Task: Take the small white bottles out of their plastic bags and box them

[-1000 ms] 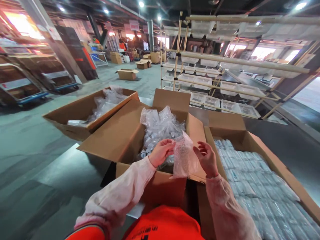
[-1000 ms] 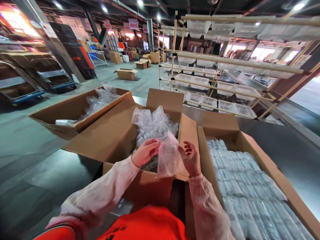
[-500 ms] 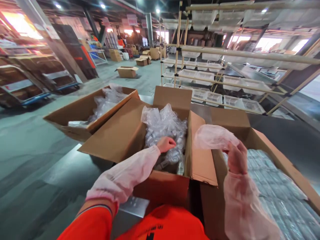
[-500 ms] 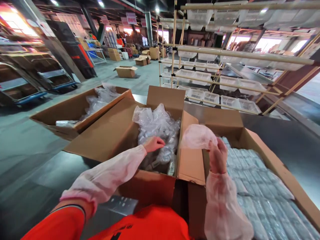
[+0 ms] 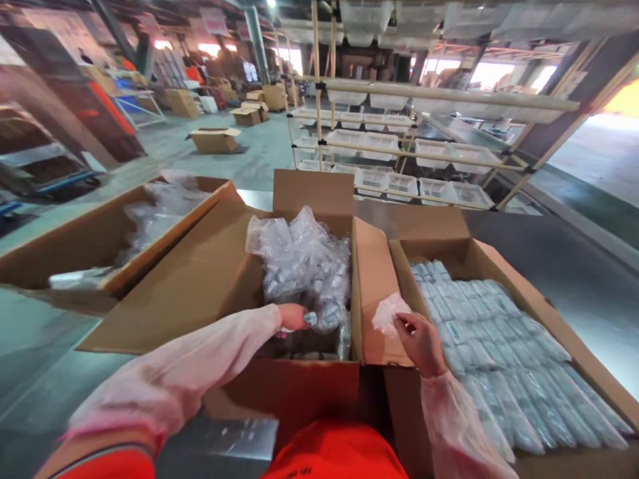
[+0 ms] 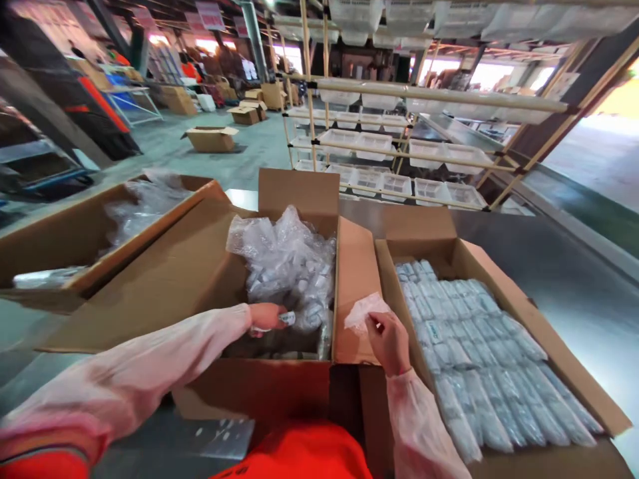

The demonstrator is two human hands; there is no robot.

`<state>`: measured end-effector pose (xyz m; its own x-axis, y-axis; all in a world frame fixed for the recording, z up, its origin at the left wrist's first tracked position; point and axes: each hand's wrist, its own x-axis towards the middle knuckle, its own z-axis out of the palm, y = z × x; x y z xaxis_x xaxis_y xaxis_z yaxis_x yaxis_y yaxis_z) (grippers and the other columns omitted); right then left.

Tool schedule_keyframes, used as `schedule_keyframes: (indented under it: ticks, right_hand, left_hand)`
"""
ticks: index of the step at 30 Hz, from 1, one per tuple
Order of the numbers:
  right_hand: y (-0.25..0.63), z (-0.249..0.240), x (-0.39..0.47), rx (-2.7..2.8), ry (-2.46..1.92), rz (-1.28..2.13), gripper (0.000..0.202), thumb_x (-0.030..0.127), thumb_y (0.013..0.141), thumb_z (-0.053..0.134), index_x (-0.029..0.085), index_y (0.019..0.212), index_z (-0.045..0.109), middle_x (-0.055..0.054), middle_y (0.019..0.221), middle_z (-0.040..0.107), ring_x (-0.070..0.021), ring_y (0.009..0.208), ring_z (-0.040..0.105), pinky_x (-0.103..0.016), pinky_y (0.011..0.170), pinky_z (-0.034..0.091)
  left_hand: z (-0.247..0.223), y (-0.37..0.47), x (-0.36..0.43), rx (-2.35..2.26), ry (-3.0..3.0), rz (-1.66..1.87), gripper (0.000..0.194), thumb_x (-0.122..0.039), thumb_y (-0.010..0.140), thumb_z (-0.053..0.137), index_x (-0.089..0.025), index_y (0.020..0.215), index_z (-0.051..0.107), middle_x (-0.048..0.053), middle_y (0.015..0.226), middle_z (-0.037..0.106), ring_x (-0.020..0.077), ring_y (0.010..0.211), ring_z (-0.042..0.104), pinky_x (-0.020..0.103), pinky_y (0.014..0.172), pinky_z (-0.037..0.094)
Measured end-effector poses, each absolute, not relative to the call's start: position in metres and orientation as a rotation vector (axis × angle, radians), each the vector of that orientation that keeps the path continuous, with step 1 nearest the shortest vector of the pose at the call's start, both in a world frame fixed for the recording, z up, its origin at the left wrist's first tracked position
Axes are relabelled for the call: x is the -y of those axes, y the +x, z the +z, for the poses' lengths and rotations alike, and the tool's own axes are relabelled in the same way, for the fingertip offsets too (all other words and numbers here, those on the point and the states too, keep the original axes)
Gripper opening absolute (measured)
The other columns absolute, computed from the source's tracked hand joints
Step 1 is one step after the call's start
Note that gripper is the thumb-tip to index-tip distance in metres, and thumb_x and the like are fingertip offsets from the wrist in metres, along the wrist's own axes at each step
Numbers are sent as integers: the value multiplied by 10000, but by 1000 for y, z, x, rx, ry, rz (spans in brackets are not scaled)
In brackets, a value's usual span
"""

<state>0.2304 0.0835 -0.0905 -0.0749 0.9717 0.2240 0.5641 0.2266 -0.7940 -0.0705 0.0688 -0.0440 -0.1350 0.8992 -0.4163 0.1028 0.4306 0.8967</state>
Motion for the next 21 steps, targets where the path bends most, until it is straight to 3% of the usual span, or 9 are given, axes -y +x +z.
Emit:
schedule_keyframes:
  ticks: [3, 6, 8, 10, 13, 17, 21]
  right_hand:
    - [222, -101, -79, 1663, -1423, 861, 247, 426, 725, 616, 216, 752, 741, -57, 718, 726, -215, 635, 639, -327, 634, 483]
    - [212, -110, -78, 1603, -1422, 1006, 246, 420, 707, 648, 205, 776, 746, -44, 692, 723, -212, 628, 640, -322, 623, 488]
    - [207, -114, -80, 1556, -1392, 1089, 232, 407, 689, 665, 204, 765, 746, -41, 680, 721, -210, 622, 630, -320, 619, 484]
    - [205, -116, -83, 1483, -1342, 1194, 203, 379, 639, 693, 206, 730, 746, -41, 688, 724, -216, 636, 626, -323, 624, 485]
    - [204, -116, -88, 1417, -1292, 1338, 184, 365, 580, 696, 201, 653, 738, -34, 639, 707, -202, 603, 605, -296, 561, 467]
    - [205, -120, -94, 1375, -1320, 1392, 285, 456, 581, 649, 175, 571, 693, 2, 444, 576, -120, 394, 451, -238, 392, 342]
    - [208, -123, -93, 1365, -1359, 1325, 409, 561, 655, 575, 180, 517, 632, 27, 369, 457, -100, 340, 362, -235, 357, 284]
  left_hand:
    - [-22, -62, -55, -1459, 1090, 588, 342, -266, 602, 802, -174, 922, 723, -63, 457, 527, 81, 273, 400, 204, 308, 240]
    - [-8, -36, -33, -1215, 1218, 511, 456, -312, 728, 678, -197, 1168, 644, -31, 567, 591, 95, 349, 454, 198, 354, 306]
    - [-11, -15, -24, -1049, 1289, 564, 452, -291, 751, 632, -191, 1191, 619, 8, 687, 639, 114, 456, 514, 206, 437, 398]
    - [-25, 1, -22, -999, 1513, 680, 460, -252, 730, 643, -176, 1183, 619, 70, 882, 678, 166, 671, 608, 248, 622, 492]
    - [-55, 11, -30, -1113, 1897, 838, 448, -208, 761, 619, -164, 1207, 602, 137, 1130, 641, 243, 998, 607, 331, 886, 477]
    - [-82, 9, -40, -1264, 2160, 751, 393, -167, 853, 504, -184, 1240, 573, 128, 1204, 616, 242, 1094, 580, 379, 970, 450]
    - [-80, 15, -38, -1434, 2404, 500, 387, -139, 868, 477, -195, 1239, 575, 123, 1217, 602, 265, 1064, 567, 449, 948, 443]
